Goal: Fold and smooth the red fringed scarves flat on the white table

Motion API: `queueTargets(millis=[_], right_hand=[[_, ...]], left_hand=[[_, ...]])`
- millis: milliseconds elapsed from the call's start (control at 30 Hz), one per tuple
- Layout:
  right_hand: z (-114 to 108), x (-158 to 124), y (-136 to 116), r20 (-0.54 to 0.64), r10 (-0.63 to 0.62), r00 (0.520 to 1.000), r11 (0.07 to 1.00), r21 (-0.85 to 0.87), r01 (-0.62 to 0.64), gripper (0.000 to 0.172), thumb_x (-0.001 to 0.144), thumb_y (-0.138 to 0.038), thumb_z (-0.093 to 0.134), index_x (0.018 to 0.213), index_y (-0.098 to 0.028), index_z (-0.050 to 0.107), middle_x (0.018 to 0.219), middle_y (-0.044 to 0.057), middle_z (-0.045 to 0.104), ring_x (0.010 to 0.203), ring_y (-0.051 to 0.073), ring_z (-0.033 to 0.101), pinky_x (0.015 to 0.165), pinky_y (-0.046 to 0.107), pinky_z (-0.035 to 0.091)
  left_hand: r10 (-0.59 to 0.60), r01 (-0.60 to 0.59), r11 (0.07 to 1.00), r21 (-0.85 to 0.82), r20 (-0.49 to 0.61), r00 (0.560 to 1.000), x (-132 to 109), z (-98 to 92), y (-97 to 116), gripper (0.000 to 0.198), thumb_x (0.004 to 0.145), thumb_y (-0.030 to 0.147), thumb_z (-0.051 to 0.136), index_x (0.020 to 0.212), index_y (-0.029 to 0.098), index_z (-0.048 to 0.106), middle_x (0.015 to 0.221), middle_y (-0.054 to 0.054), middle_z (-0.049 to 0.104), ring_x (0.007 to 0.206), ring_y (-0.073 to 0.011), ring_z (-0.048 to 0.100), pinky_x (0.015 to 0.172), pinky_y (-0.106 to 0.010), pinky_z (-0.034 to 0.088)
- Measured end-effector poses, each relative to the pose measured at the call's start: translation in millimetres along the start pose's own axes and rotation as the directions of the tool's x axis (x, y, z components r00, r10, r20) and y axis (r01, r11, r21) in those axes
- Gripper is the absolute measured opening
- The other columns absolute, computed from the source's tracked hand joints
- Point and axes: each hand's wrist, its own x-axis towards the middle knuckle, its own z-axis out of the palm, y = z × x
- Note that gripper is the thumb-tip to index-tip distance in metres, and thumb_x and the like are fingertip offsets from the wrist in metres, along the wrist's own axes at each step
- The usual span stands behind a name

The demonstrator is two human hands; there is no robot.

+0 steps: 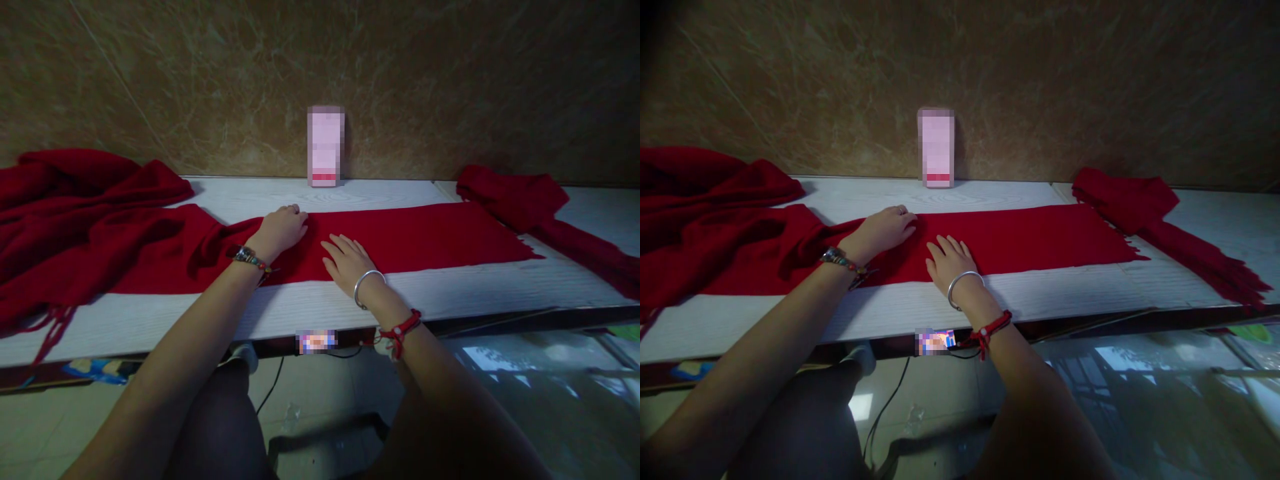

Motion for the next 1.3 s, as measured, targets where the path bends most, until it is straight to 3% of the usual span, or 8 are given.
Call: queueTargets(millis=[133, 233, 367, 533, 667, 767, 1067, 1300], right_hand=[[1.3, 0.0, 0.3, -0.004, 0.013, 1.0, 1.0, -0.002, -0.013, 0.044, 0.092, -0.025, 0.039, 0.133, -0.018, 0.05, 0.145, 0.008, 0.043, 0.134, 0.022, 0.036, 0.111, 0.042, 0.026], [0.8, 0.4, 0.1, -0.004, 0.021, 1.0, 1.0, -0.011, -0.021, 0.044, 0.092, -0.025, 0.039, 0.133, -0.018, 0.051, 0.145, 0.008, 0.043, 0.134, 0.022, 0.036, 0.111, 0.042, 0.026], [2.9, 0.1, 0.1, -0.016, -0.001, 1.0, 1.0, -0.02, 0.0, 0.044, 0.092, -0.024, 0.039, 0.133, -0.015, 0.051, 0.144, 0.01, 0.044, 0.133, 0.023, 0.037, 0.111, 0.043, 0.027], [5.4, 4.2, 8.4, -0.038, -0.029, 0.999, 0.999, 0.021, 0.029, 0.042, 0.09, -0.024, 0.043, 0.13, -0.016, 0.054, 0.141, 0.009, 0.047, 0.132, 0.024, 0.039, 0.11, 0.044, 0.03], [-6.6, 24.2, 26.2, -0.09, -0.021, 0.996, 0.997, 0.068, 0.027, 0.039, 0.088, -0.022, 0.044, 0.122, -0.015, 0.06, 0.13, 0.01, 0.058, 0.121, 0.021, 0.052, 0.105, 0.04, 0.038], [-15.2, 47.1, 34.7, -0.13, -0.031, 0.991, 0.999, 0.03, 0.035, 0.042, 0.087, -0.022, 0.042, 0.126, -0.013, 0.057, 0.13, 0.011, 0.058, 0.122, 0.022, 0.051, 0.106, 0.041, 0.037], [4.3, 75.7, 30.7, 0.152, -0.012, 0.988, 0.993, -0.114, 0.029, 0.049, 0.095, -0.031, 0.027, 0.143, -0.027, 0.034, 0.153, 0.001, 0.027, 0.139, 0.024, 0.025, 0.109, 0.055, 0.024], [-11.3, 62.6, 101.0, 0.155, 0.224, 0.962, 0.964, -0.179, -0.196, 0.052, 0.094, -0.034, 0.022, 0.146, -0.026, 0.028, 0.154, 0.002, 0.024, 0.14, 0.025, 0.02, 0.11, 0.055, 0.023]], left_hand=[[-0.255, 0.252, 0.966, 0.065, 0.038, 0.966, -12.8, -10.5, 19.0, 0.039, 0.092, 0.024, 0.034, 0.114, 0.004, 0.059, 0.114, -0.023, 0.059, 0.107, -0.0323, 0.057, 0.082, -0.038, 0.047], [-0.322, 0.32, 0.947, 0.039, 0.087, 0.943, -17.6, -11.7, 30.2, 0.044, 0.093, 0.025, 0.03, 0.117, -0.001, 0.057, 0.118, -0.028, 0.057, 0.113, -0.0343, 0.054, 0.09, -0.042, 0.044], [-0.296, 0.315, 0.946, -0.071, 0.194, 0.935, -14.2, -5.7, 37.2, 0.054, 0.096, 0.035, 0.023, 0.143, 0.009, 0.031, 0.148, -0.024, 0.028, 0.137, -0.0366, 0.026, 0.103, -0.053, 0.033], [-0.38, 0.441, 0.889, -0.123, 0.337, 0.861, -9.2, -2.0, 35.8, 0.062, 0.093, 0.052, 0.021, 0.148, 0.024, 0.015, 0.156, -0.014, 0.003, 0.141, -0.0363, 0.004, 0.107, -0.063, 0.015], [-0.377, 0.443, 0.882, -0.159, 0.325, 0.868, -10.1, 1.8, 33.3, 0.069, 0.09, 0.059, 0.022, 0.149, 0.024, 0.014, 0.156, -0.013, 0.0, 0.142, -0.0349, 0.001, 0.108, -0.063, 0.012], [-0.395, 0.46, 0.871, -0.171, 0.314, 0.863, -9.1, 6.7, 32.7, 0.071, 0.088, 0.061, 0.022, 0.148, 0.025, 0.015, 0.156, -0.011, -0.001, 0.141, -0.0372, -0.001, 0.106, -0.065, 0.011], [-0.394, 0.47, 0.862, -0.19, 0.333, 0.857, -6.1, 10.3, 30.9, 0.075, 0.084, 0.066, 0.026, 0.148, 0.029, 0.013, 0.157, -0.008, -0.003, 0.139, -0.0434, -0.005, 0.101, -0.072, 0.01], [-0.371, 0.453, 0.866, -0.21, 0.338, 0.865, -9.7, 6.0, 28.9, 0.079, 0.082, 0.07, 0.027, 0.148, 0.03, 0.012, 0.157, -0.008, -0.002, 0.139, -0.044, -0.005, 0.101, -0.073, 0.011]])
